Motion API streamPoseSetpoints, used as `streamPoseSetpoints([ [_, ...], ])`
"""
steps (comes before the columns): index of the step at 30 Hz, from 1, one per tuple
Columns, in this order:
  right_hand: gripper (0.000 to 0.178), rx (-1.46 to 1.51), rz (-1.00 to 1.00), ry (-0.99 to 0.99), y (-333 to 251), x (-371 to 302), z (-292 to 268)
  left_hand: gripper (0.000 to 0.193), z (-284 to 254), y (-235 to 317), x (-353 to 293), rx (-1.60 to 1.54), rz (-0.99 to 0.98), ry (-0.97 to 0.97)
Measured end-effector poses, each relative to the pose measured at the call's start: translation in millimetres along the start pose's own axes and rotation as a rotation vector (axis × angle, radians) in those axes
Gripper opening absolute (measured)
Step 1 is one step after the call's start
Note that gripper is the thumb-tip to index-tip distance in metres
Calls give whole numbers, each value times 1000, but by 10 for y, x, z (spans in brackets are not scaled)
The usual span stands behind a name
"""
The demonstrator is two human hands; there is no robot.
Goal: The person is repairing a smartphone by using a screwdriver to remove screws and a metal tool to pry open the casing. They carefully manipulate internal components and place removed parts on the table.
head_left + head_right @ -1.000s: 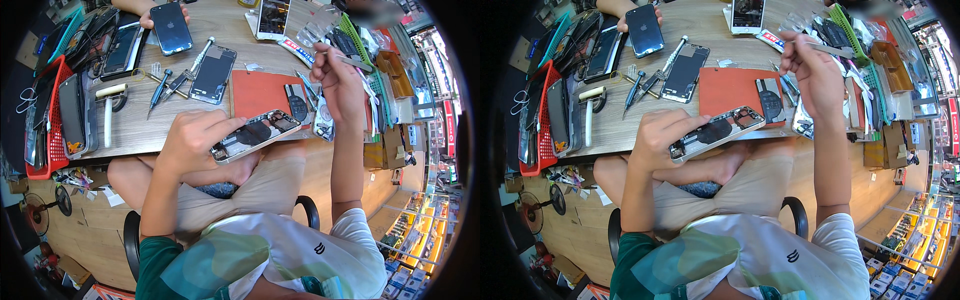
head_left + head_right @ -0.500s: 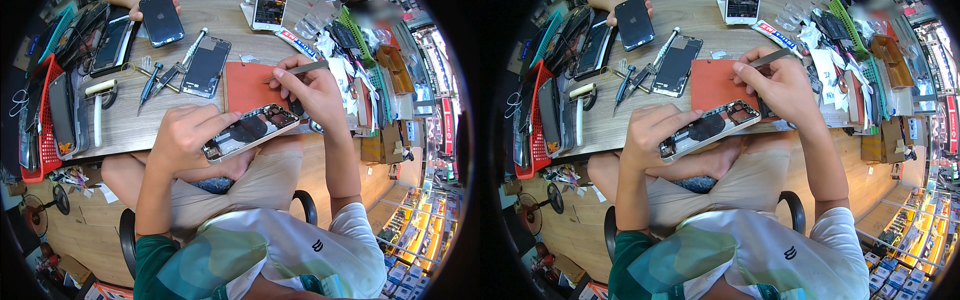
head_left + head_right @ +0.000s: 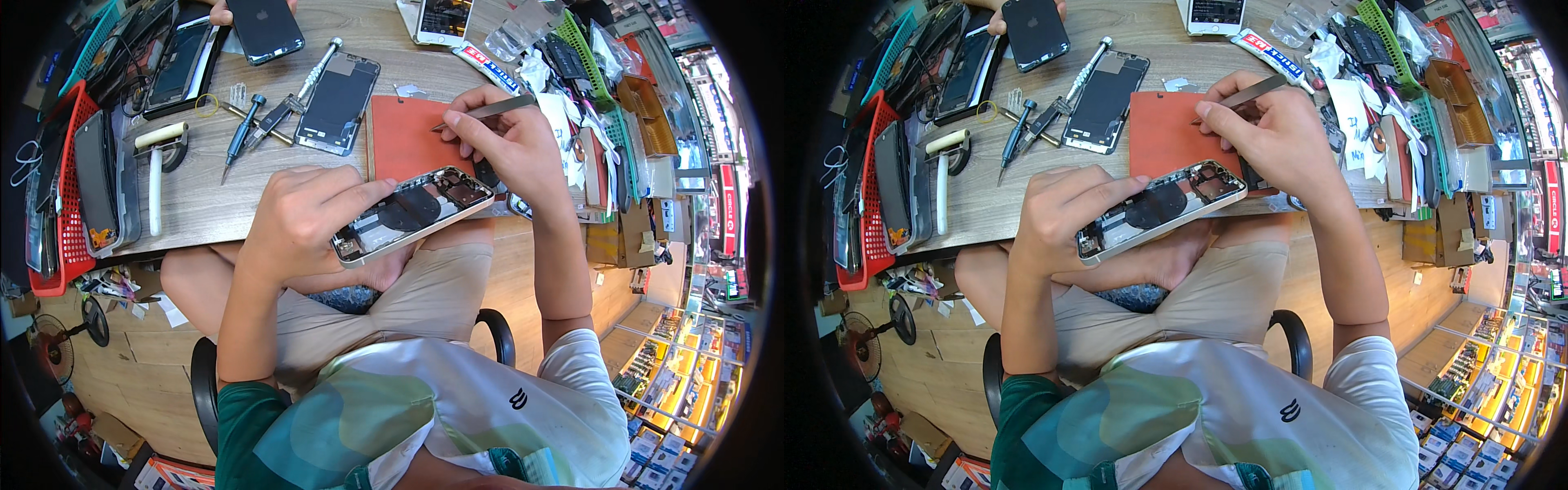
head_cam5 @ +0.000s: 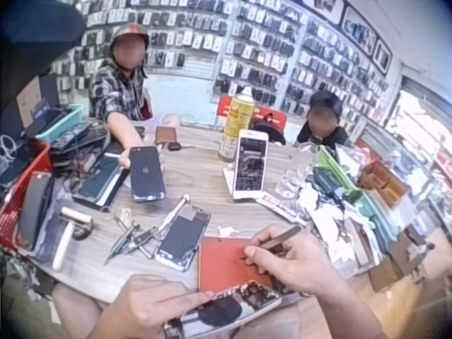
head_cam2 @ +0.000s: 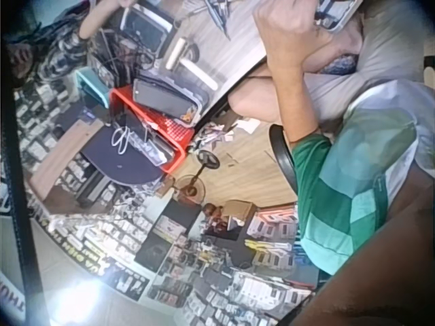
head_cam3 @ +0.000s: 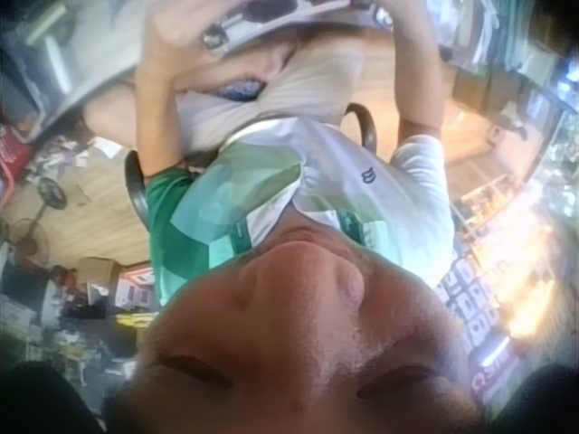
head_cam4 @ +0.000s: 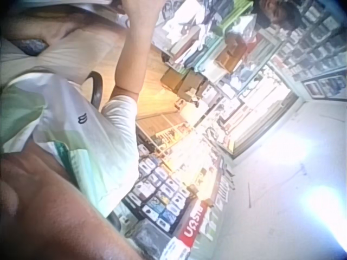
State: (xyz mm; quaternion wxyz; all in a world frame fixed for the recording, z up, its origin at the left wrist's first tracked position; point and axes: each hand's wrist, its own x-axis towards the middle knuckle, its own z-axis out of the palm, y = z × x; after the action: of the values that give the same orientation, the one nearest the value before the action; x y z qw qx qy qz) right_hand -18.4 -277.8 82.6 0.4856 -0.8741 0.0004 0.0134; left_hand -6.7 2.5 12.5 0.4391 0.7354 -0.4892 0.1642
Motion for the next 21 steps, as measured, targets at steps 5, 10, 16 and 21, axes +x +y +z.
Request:
streamPoseSetpoints([
  [5, 26, 9, -9, -5, 24, -2, -8, 63, -12, 10, -9, 25, -18, -22],
  [10, 27, -1, 0, -12, -1, 1, -12, 67, -6, 15, -21, 27, -29, -23],
  [16, 24, 87, 25, -32, -74, -42, -77, 68, 0, 23, -21, 18, -35, -32],
  [21, 21, 159, 106, -100, -381, -174, -108, 69, 5, 17, -18, 16, -27, -27],
])
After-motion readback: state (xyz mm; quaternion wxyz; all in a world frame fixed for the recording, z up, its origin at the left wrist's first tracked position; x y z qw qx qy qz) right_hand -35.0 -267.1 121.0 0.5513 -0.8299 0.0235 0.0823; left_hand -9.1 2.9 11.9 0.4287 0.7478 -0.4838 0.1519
